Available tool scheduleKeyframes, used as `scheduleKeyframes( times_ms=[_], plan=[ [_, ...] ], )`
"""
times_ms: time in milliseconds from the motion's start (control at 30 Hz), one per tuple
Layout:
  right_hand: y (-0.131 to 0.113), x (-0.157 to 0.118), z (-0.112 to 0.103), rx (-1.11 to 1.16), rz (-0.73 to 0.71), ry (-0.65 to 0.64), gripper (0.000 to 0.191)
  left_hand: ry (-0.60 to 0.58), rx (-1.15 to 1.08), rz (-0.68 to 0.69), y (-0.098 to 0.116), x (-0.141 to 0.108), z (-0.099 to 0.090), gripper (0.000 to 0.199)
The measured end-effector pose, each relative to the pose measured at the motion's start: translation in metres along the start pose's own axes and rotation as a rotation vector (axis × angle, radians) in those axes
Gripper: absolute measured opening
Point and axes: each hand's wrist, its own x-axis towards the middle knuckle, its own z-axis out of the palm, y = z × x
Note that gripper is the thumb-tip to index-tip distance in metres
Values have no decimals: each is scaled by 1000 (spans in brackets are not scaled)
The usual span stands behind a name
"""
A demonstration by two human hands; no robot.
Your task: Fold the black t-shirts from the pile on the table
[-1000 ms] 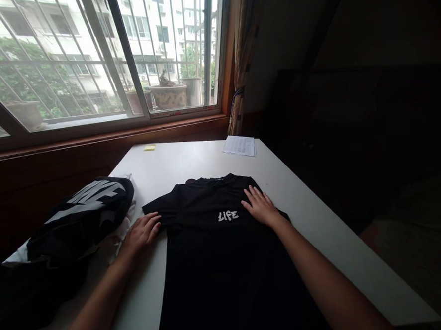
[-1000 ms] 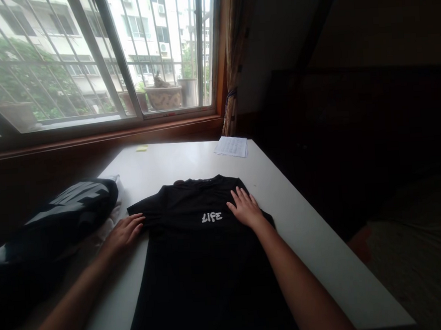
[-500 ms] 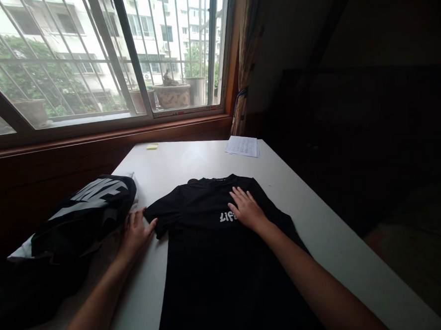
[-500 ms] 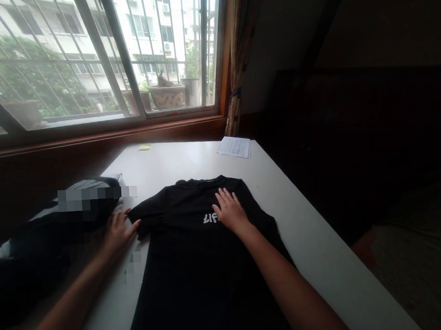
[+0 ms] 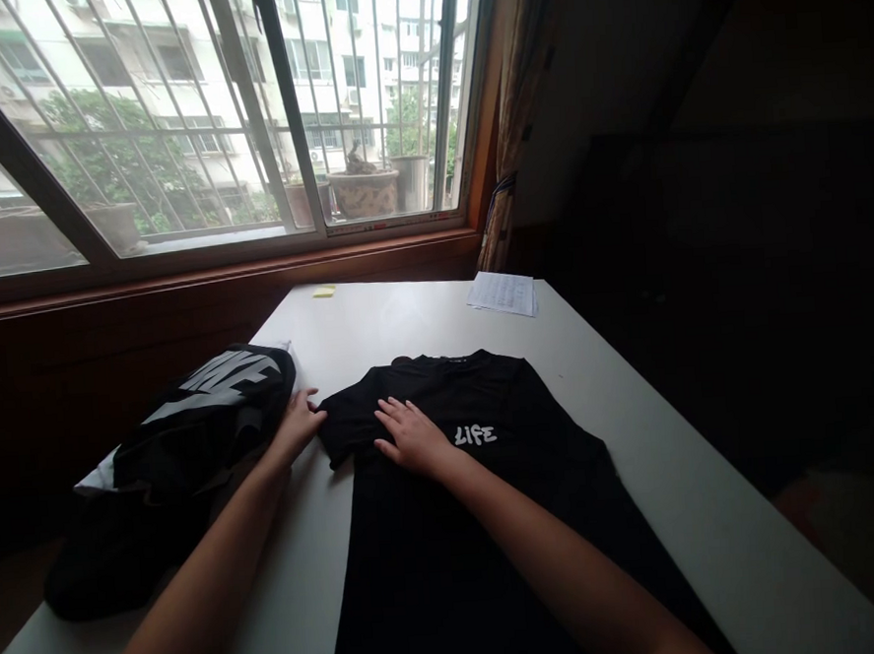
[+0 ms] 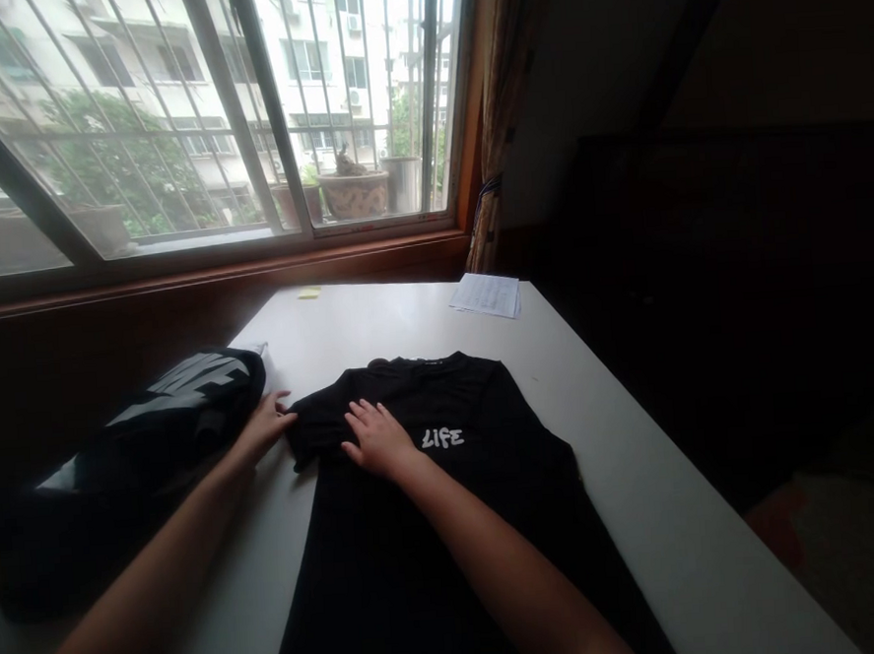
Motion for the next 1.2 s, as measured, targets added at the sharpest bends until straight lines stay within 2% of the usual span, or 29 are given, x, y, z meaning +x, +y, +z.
scheduleKeyframes(
  times_ms=[100,200,300,333,433,500,567,633,700,767,867,967,1067,1200],
  plan=[
    [-2,0,4,20,-15,18,61,-1,-43,21,15,2,-2,42],
    [1,0,3,105,-8,52,59,47,-113,75,38,1,-6,42],
    [5,1,-1,317,64,153,50,103,-197,229,73,-5,-5,39],
    [7,1,-3,414,107,198,48,88,-216,299,86,-8,-3,36],
    [16,2,-8,789,256,280,52,-47,-227,547,120,-28,7,33],
    [24,3,-11,1005,366,304,58,-210,-175,694,135,-49,13,37],
    [31,2,-16,1084,465,351,65,-395,-84,829,142,-73,15,41],
    [35,1,-21,1097,511,394,67,-544,-13,964,141,-93,12,43],
    [37,0,-24,1154,527,374,64,-595,23,1038,129,-105,6,41],
    [38,-2,-25,1211,554,323,71,-538,50,998,108,-107,-1,40],
    [38,-1,-22,1231,601,303,84,-389,122,816,69,-100,-7,41],
    [39,1,-19,1209,606,313,85,-345,160,715,36,-94,-4,45],
    [40,3,-16,1126,576,293,83,-331,154,678,22,-92,7,43],
    [47,4,-13,990,530,273,80,-291,149,633,23,-89,21,27]
  ],
)
